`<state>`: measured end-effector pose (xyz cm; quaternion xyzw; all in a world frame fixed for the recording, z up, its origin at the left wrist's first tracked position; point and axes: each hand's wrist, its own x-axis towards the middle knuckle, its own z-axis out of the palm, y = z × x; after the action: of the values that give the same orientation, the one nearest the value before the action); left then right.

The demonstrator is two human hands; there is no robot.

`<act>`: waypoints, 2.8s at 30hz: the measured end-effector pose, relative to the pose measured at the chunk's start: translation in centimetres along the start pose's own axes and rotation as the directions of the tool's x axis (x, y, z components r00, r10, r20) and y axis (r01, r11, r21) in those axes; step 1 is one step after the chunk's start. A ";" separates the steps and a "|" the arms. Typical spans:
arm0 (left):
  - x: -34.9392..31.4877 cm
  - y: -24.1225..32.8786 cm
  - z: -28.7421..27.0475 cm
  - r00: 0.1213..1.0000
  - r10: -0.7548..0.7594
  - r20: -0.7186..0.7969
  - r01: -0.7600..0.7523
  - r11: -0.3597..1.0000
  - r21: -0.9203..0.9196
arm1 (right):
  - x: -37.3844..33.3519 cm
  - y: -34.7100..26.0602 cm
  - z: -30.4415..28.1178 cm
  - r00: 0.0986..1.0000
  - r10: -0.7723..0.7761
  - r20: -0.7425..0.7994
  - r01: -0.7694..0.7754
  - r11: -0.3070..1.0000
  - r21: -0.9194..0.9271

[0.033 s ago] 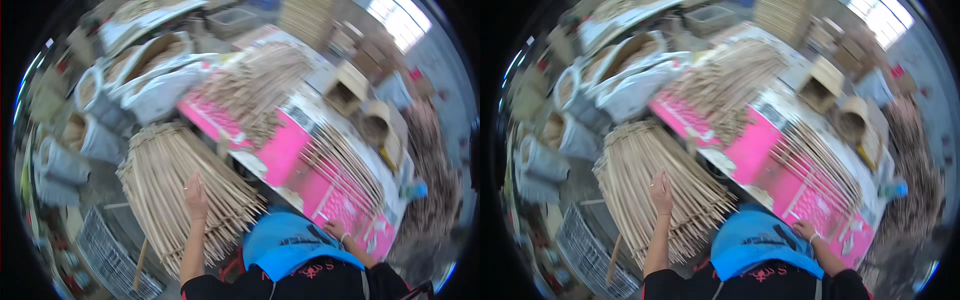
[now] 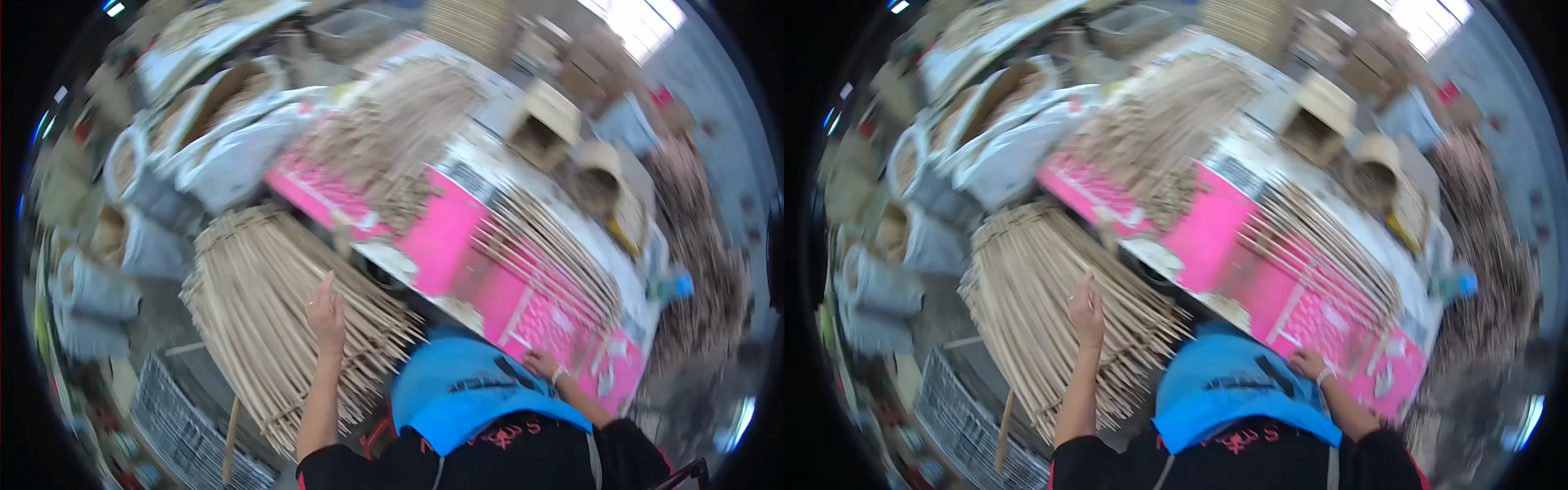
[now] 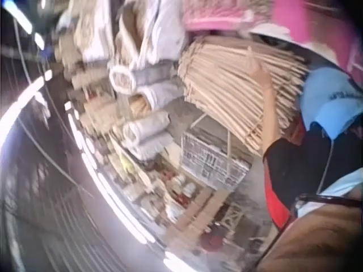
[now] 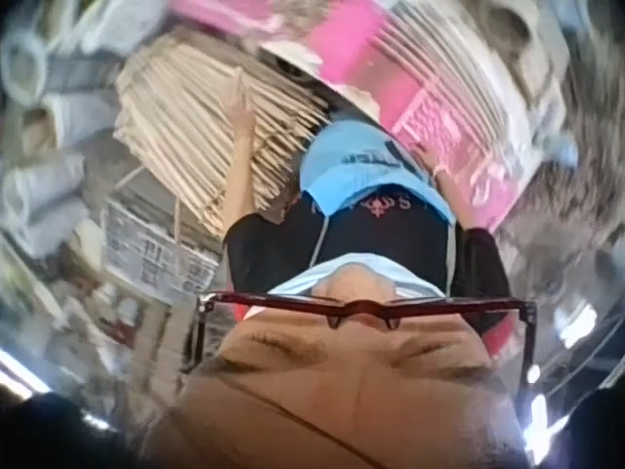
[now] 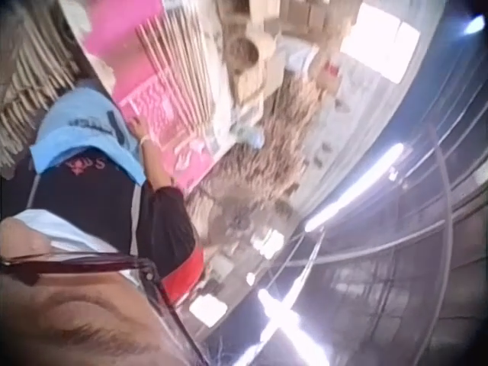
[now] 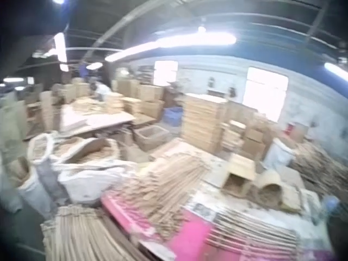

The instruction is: Assembling wooden frames by inserting thin wooden sticks through circular wooden hubs for umbrella construction.

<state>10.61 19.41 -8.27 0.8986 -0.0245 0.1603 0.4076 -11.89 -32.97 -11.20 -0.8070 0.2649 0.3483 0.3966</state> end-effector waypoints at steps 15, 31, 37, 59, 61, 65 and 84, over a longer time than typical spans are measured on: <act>-5.7 28.0 40.0 0.247 0.707 0.662 -0.790 0.542 -0.284 | -9.3 17.7 1.6 0.910 0.356 -0.213 -0.014 0.539 0.842; -5.9 27.1 45.4 0.203 0.676 0.708 -0.798 0.534 -0.280 | -10.9 23.5 0.1 0.880 0.440 -0.181 -0.090 0.528 0.845; -6.2 26.7 42.6 0.224 0.676 0.702 -0.746 0.582 -0.322 | -10.8 23.8 1.0 0.910 0.368 -0.190 -0.046 0.546 0.837; -12.3 7.5 -17.5 0.936 -0.245 -0.254 0.306 0.921 0.241 | 5.7 2.0 0.3 0.928 -0.359 0.103 0.340 0.926 0.166; -13.0 3.9 -19.5 0.897 -0.315 -0.311 0.389 0.895 0.216 | 6.6 0.3 1.1 0.938 -0.327 0.113 0.312 0.941 0.127; -12.6 -3.3 -19.1 0.829 -0.308 -0.468 0.450 0.862 0.231 | 7.1 -1.2 2.1 0.922 -0.366 0.126 0.349 0.927 0.137; -8.4 -11.6 -11.9 0.704 -0.582 -0.406 0.702 0.654 0.280 | 4.4 0.6 1.8 0.968 -0.239 0.074 0.224 0.961 0.164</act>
<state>1.48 35.24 -11.92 0.8799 0.3909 0.1308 0.2363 -10.28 -32.48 -15.66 -0.7822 0.1758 0.3153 0.5078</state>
